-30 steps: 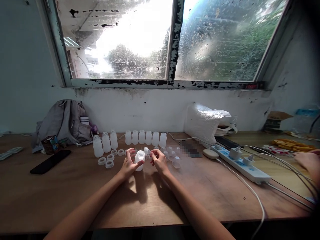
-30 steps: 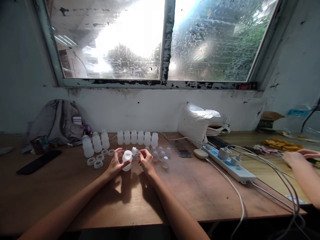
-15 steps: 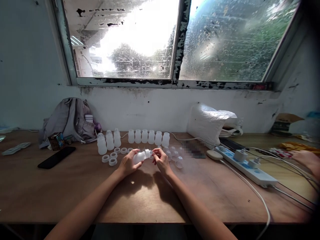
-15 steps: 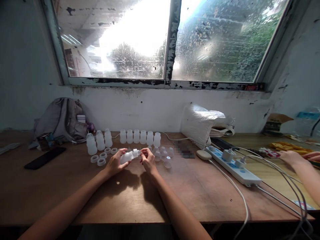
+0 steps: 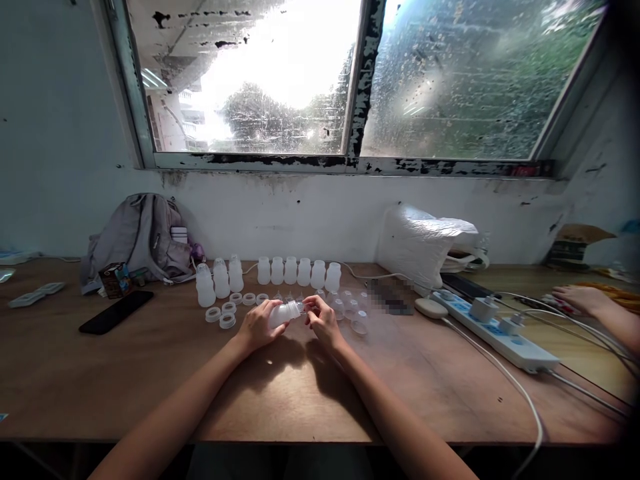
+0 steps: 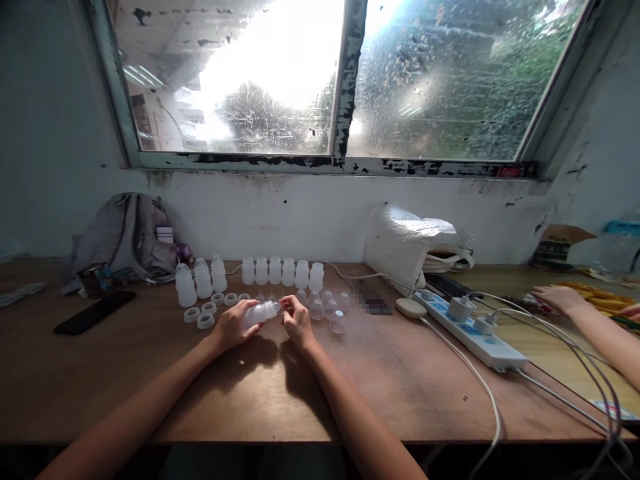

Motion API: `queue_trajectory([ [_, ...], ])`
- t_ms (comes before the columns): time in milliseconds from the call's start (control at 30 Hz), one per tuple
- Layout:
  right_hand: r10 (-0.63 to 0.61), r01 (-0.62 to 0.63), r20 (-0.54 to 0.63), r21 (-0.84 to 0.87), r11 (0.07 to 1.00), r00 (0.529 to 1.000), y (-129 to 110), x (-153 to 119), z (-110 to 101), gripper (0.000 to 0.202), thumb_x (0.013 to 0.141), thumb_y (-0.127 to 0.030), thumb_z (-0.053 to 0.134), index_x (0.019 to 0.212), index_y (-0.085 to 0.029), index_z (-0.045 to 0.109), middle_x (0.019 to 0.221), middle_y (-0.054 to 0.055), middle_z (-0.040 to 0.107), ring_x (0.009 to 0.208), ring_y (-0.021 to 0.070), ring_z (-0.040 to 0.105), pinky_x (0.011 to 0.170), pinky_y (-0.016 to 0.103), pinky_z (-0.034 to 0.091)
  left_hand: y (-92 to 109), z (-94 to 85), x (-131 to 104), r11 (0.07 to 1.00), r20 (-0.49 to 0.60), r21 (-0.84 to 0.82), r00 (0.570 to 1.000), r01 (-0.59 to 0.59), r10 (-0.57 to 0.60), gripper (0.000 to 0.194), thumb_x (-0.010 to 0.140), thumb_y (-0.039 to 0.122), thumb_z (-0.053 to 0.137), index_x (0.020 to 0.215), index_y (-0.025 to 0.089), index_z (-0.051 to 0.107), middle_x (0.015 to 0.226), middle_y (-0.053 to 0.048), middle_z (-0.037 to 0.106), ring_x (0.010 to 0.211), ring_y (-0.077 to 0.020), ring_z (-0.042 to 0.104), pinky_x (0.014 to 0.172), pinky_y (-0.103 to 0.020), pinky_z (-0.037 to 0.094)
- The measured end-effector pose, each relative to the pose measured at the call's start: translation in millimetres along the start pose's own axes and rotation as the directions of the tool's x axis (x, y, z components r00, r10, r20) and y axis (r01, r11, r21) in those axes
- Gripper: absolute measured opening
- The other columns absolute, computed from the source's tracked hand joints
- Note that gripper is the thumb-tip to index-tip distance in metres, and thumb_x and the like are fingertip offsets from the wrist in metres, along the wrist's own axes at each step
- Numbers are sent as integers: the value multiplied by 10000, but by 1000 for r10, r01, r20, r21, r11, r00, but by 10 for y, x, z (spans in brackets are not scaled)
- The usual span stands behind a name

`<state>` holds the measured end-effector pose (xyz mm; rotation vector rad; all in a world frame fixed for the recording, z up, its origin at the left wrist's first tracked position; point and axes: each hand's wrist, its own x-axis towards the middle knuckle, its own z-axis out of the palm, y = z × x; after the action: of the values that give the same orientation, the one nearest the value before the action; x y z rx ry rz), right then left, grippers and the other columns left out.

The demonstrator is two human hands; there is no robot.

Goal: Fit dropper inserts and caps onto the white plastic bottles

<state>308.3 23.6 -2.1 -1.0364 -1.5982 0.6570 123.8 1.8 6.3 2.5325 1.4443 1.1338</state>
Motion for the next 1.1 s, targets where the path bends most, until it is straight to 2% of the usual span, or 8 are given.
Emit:
queue_trajectory([
  [333, 6, -5, 42, -28, 1000, 999, -27, 5, -28, 146, 736, -286, 427, 802, -180, 503, 738, 16, 560, 449, 80, 482, 411, 205, 391, -22, 8, -1, 994, -28, 85, 997, -76, 78, 430, 691, 377, 549, 1072, 204, 454, 965, -53, 555, 834, -186, 548, 728, -301, 447],
  [767, 10, 0, 92, -101, 995, 996, -61, 15, -57, 209, 756, -360, 429, 656, -186, 485, 588, -23, 515, 403, 79, 468, 427, 206, 362, -54, -33, 7, 985, -33, 121, 992, -120, 125, 418, 692, 375, 551, 1062, 201, 464, 948, -52, 557, 843, -185, 538, 738, -296, 435],
  [1100, 69, -48, 117, -178, 983, 991, -43, 21, -66, 450, 771, -485, 365, 448, -176, 414, 392, -15, 432, 369, 80, 388, 393, 198, 293, -63, -42, 6, 973, -10, 110, 979, -201, 204, 422, 696, 380, 553, 1066, 199, 462, 974, -55, 554, 852, -191, 535, 759, -316, 429],
])
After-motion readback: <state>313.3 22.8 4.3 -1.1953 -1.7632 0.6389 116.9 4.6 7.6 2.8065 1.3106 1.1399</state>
